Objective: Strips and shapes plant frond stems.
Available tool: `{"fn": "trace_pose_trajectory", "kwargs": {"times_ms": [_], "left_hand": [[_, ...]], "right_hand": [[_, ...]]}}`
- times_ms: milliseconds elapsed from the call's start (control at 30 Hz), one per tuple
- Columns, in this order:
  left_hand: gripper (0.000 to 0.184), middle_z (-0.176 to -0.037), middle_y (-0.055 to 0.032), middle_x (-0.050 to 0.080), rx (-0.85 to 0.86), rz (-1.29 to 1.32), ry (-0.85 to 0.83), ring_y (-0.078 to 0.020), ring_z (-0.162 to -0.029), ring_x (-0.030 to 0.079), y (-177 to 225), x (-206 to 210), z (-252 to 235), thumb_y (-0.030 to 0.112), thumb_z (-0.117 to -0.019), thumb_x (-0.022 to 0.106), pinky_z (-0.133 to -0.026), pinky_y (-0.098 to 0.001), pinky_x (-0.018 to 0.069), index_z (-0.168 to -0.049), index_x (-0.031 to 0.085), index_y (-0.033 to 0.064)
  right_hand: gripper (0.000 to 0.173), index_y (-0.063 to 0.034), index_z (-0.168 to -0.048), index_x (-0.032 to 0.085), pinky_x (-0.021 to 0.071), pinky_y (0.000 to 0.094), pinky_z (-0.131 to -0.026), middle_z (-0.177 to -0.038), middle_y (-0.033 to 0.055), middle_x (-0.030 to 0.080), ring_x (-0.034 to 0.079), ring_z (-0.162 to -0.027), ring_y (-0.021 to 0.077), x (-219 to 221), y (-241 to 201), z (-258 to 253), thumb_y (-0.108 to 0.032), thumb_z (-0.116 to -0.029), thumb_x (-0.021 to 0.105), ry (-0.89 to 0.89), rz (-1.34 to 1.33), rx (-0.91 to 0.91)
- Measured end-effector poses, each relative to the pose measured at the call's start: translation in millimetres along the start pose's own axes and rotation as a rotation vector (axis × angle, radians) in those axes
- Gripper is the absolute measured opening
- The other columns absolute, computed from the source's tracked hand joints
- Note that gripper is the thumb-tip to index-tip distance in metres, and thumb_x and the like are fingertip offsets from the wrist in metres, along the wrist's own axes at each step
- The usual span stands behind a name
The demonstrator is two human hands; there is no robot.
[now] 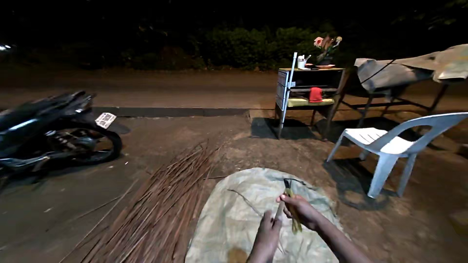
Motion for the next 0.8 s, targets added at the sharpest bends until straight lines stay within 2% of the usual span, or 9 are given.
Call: {"fn": "trace_pose_trajectory", "kwargs": {"times_ms": [100, 200, 367, 467, 533, 567, 633, 700, 800], "left_hand": [[0.044, -0.085, -0.0096, 0.07, -0.171, 0.251, -0.173, -0.016, -0.07, 0.068, -17, -3, -13, 0.029, -0.1141, 0.03, -0.07, -0.0327, 0.0573, -0.126, 0.057, -0.0039], [0.037, -0.063, 0.0048, 0.051, -0.185, 0.406, -0.242, -0.008, -0.055, 0.055, -37, -7, -28, 0.023, -0.1139, 0.029, -0.066, -0.0281, 0.0564, -0.098, 0.056, 0.0032], [0.046, -0.057, 0.0061, 0.045, -0.192, 0.516, -0.155, -0.0067, -0.049, 0.049, -45, -11, -53, 0.026, -0.1143, 0.025, -0.062, -0.0267, 0.0558, -0.079, 0.05, 0.0115], [0.041, -0.081, -0.0019, 0.062, -0.172, 0.264, -0.124, -0.0079, -0.069, 0.059, -46, -5, -60, 0.026, -0.1128, 0.037, -0.072, -0.0279, 0.0539, -0.103, 0.064, -0.0027], [0.043, -0.097, -0.0108, 0.062, -0.259, 0.309, -0.02, -0.0151, -0.082, 0.06, -50, -1, -61, 0.031, -0.1126, 0.038, -0.078, -0.0335, 0.0534, -0.125, 0.058, -0.0061], [0.036, -0.088, -0.0088, 0.055, -0.316, 0.384, 0.115, -0.0151, -0.073, 0.055, -56, 2, -64, 0.028, -0.1113, 0.044, -0.071, -0.0321, 0.0511, -0.119, 0.056, -0.0049], [0.019, -0.067, 0.0003, 0.043, -0.38, 0.512, 0.331, -0.0079, -0.053, 0.044, -68, 6, -73, 0.007, -0.1025, 0.059, -0.053, -0.0229, 0.0446, -0.088, 0.046, 0.005], [0.025, -0.067, -0.0002, 0.046, -0.402, 0.622, 0.275, -0.0105, -0.057, 0.049, -76, 8, -75, -0.007, -0.097, 0.053, -0.06, -0.029, 0.0526, -0.083, 0.041, 0.0095], [0.008, -0.084, -0.0086, 0.055, -0.369, 0.688, 0.146, -0.0209, -0.074, 0.063, -84, 13, -70, 0.0, -0.1051, 0.041, -0.076, -0.0486, 0.0602, -0.103, 0.049, 0.0014]], "right_hand": [[0.029, -0.0022, -0.102, 0.066, 0.0482, 0.019, -0.053, -0.063, -0.0045, 0.061, 0.055, -0.052, 0.0027, 1, 8, -6, -0.014, -0.109, 0.04, 0.06, 0.042, 0.008], [0.041, 0.0006, -0.11, 0.066, 0.0474, 0.019, -0.052, -0.064, -0.0028, 0.063, 0.055, -0.052, 0.0031, -5, 29, -4, -0.019, -0.1115, 0.031, 0.13, 0.007, 0.006], [0.045, 0.0013, -0.115, 0.067, 0.0434, 0.0179, -0.049, -0.067, -0.0035, 0.066, 0.051, -0.05, 0.0009, -12, 35, -11, -0.021, -0.1089, 0.028, 0.107, 0.049, 0.035], [0.033, -0.0022, -0.109, 0.065, 0.0453, 0.0189, -0.049, -0.064, -0.0037, 0.058, 0.051, -0.049, 0.0032, -3, 36, -19, -0.022, -0.1098, 0.038, 0.145, -0.03, 0.123], [0.014, -0.0071, -0.097, 0.058, 0.0453, 0.0204, -0.05, -0.061, -0.0035, 0.054, 0.05, -0.049, 0.0048, 2, 42, -20, -0.014, -0.1067, 0.05, 0.197, -0.05, 0.212], [0.013, -0.0077, -0.095, 0.056, 0.0452, 0.0205, -0.05, -0.061, -0.0032, 0.053, 0.05, -0.049, 0.0052, 3, 44, -19, -0.012, -0.1059, 0.052, 0.211, -0.056, 0.245], [0.012, -0.0071, -0.095, 0.055, 0.0451, 0.0199, -0.05, -0.061, -0.0031, 0.052, 0.05, -0.049, 0.0051, 4, 42, -17, -0.011, -0.1061, 0.052, 0.231, -0.072, 0.273], [0.012, -0.0067, -0.096, 0.055, 0.0456, 0.019, -0.051, -0.062, -0.0034, 0.053, 0.05, -0.049, 0.0044, 5, 35, -13, -0.01, -0.1066, 0.05, 0.216, -0.075, 0.26], [0.012, -0.0073, -0.096, 0.056, 0.0471, 0.0182, -0.052, -0.062, -0.0041, 0.055, 0.052, -0.05, 0.0036, 7, 23, -6, -0.01, -0.1068, 0.051, 0.192, -0.091, 0.239]]}}
Point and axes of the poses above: each hand's wrist, its own z-axis away from the middle knuckle, its own x-axis out of the palm, y = z × x, the point moved 1 cm from there along -z, towards the middle knuckle
